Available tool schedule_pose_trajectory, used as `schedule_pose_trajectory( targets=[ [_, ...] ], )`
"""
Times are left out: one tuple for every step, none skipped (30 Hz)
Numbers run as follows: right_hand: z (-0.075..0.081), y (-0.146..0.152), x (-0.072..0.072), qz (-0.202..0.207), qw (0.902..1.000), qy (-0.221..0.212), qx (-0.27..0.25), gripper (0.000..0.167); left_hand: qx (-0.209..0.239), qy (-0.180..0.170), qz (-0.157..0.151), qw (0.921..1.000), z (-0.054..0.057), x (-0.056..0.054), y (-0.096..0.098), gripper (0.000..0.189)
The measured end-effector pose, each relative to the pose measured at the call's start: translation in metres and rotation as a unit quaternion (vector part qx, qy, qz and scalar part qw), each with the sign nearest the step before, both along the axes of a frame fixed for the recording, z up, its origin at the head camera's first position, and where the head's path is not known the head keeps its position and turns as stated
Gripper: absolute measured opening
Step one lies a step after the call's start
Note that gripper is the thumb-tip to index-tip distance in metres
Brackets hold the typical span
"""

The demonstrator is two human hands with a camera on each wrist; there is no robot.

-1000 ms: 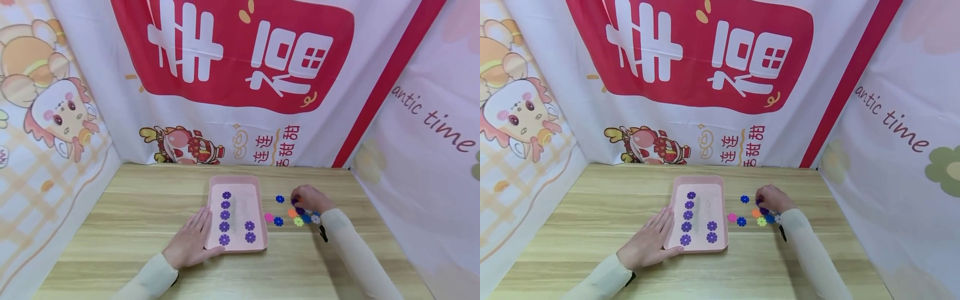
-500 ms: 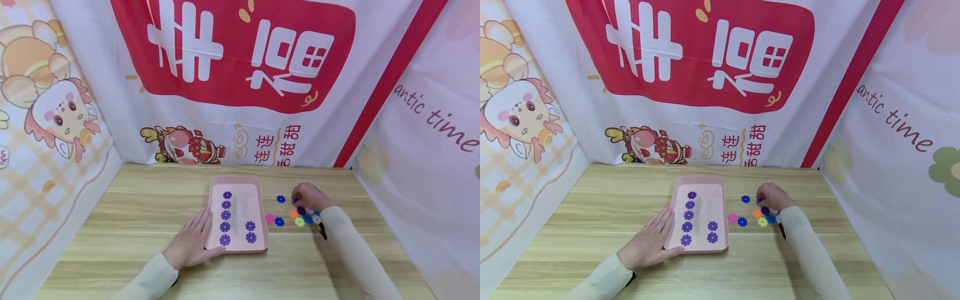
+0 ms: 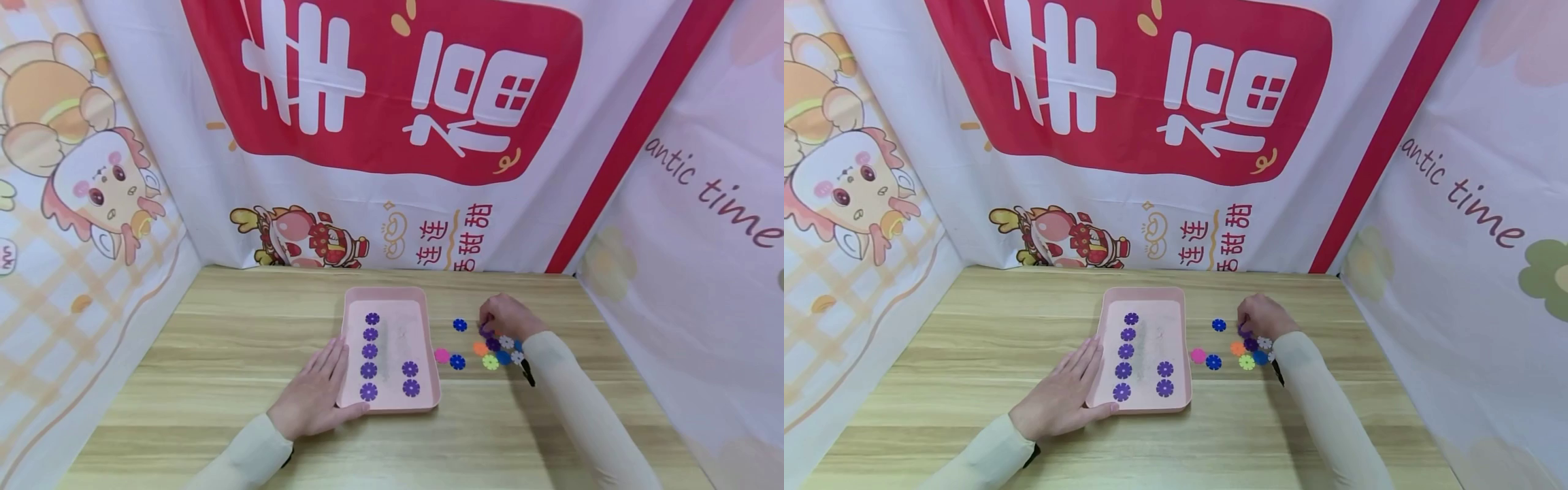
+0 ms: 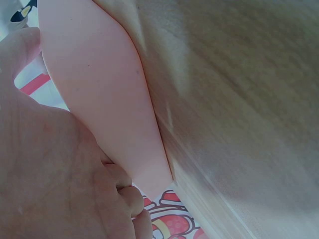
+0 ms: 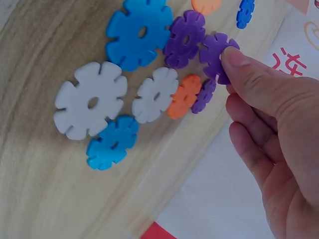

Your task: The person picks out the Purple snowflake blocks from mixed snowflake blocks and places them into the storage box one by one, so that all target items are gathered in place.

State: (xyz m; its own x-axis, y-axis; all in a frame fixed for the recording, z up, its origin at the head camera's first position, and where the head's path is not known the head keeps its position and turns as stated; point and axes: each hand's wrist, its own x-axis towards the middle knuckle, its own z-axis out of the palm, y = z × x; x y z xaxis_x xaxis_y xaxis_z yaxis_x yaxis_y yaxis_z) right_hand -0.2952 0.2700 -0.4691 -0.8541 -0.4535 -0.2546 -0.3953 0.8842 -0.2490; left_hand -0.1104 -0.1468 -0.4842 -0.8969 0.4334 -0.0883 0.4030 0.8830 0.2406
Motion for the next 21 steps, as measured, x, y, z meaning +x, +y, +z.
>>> schedule_pose_trajectory(
  targets=[
    [0.002, 0.000, 0.000, 0.000, 1.0000, -0.003, 0.004, 0.008, 0.000, -0.001, 0.000, 1.0000, 0.000, 0.000, 0.000, 0.110],
    [0.003, 0.000, 0.000, 0.001, 0.9999, -0.005, 0.009, 0.008, 0.000, -0.001, 0.001, 1.0000, 0.000, 0.000, 0.000, 0.110],
    [0.005, 0.001, 0.000, 0.001, 0.9999, -0.008, 0.013, 0.007, 0.000, -0.002, 0.001, 1.0000, 0.000, 0.000, 0.000, 0.110],
    [0.007, 0.001, 0.000, 0.003, 0.9998, -0.009, 0.016, 0.007, 0.000, -0.003, 0.001, 1.0000, 0.001, 0.000, 0.000, 0.110],
    [0.008, 0.001, 0.000, 0.004, 0.9997, -0.010, 0.020, 0.007, 0.000, -0.002, 0.001, 1.0000, 0.001, 0.000, 0.001, 0.110],
    [0.010, 0.002, 0.000, 0.009, 0.9997, -0.010, 0.022, 0.008, 0.000, -0.002, 0.000, 1.0000, 0.001, 0.000, 0.001, 0.110],
    [0.012, 0.001, 0.000, 0.015, 0.9996, -0.007, 0.022, 0.008, 0.000, -0.002, 0.000, 1.0000, 0.001, 0.000, 0.001, 0.110],
    [0.014, 0.001, 0.000, 0.022, 0.9996, -0.004, 0.019, 0.009, 0.000, -0.002, 0.000, 1.0000, 0.001, 0.001, 0.001, 0.110],
    [0.017, 0.001, 0.001, 0.028, 0.9995, -0.001, 0.016, 0.010, 0.000, -0.001, 0.000, 1.0000, 0.001, 0.001, 0.001, 0.110],
    [0.019, 0.000, 0.001, 0.036, 0.9993, 0.003, 0.012, 0.010, 0.000, -0.001, 0.000, 1.0000, 0.001, 0.001, 0.001, 0.110],
    [0.021, -0.001, 0.001, 0.042, 0.9990, 0.006, 0.008, 0.012, 0.001, 0.000, 0.000, 1.0000, 0.002, 0.001, 0.001, 0.110],
    [0.024, -0.003, 0.001, 0.050, 0.9987, 0.010, 0.003, 0.013, 0.001, 0.001, 0.000, 1.0000, 0.002, 0.001, 0.001, 0.110],
    [0.026, -0.005, 0.001, 0.058, 0.9982, 0.015, -0.001, 0.014, 0.002, 0.001, 0.000, 1.0000, 0.002, 0.001, 0.001, 0.110],
    [0.029, -0.007, 0.002, 0.066, 0.9976, 0.019, -0.005, 0.014, 0.003, 0.002, 0.000, 1.0000, 0.002, 0.001, 0.001, 0.110],
    [0.031, -0.010, 0.001, 0.076, 0.9969, 0.022, -0.008, 0.016, 0.001, 0.004, 0.000, 1.0000, 0.002, 0.001, 0.001, 0.110],
    [0.033, -0.012, 0.001, 0.081, 0.9964, 0.023, -0.012, 0.017, 0.002, 0.004, -0.001, 1.0000, 0.002, 0.001, 0.001, 0.110],
    [0.035, -0.015, 0.002, 0.086, 0.9959, 0.024, -0.015, 0.018, 0.002, 0.006, -0.001, 1.0000, 0.002, 0.001, 0.001, 0.110],
    [0.037, -0.019, 0.002, 0.090, 0.9955, 0.026, -0.016, 0.018, 0.001, 0.007, -0.002, 1.0000, 0.003, 0.001, 0.001, 0.110],
    [0.039, -0.022, 0.002, 0.092, 0.9953, 0.024, -0.018, 0.019, 0.002, 0.008, -0.002, 1.0000, 0.003, 0.001, 0.001, 0.110],
    [0.041, -0.026, 0.002, 0.097, 0.9948, 0.023, -0.019, 0.020, 0.001, 0.009, -0.004, 0.9999, 0.003, 0.001, 0.001, 0.110],
    [0.044, -0.030, 0.003, 0.101, 0.9944, 0.022, -0.022, 0.021, -0.001, 0.010, -0.005, 0.9999, 0.003, 0.001, 0.001, 0.110]
  ],
)
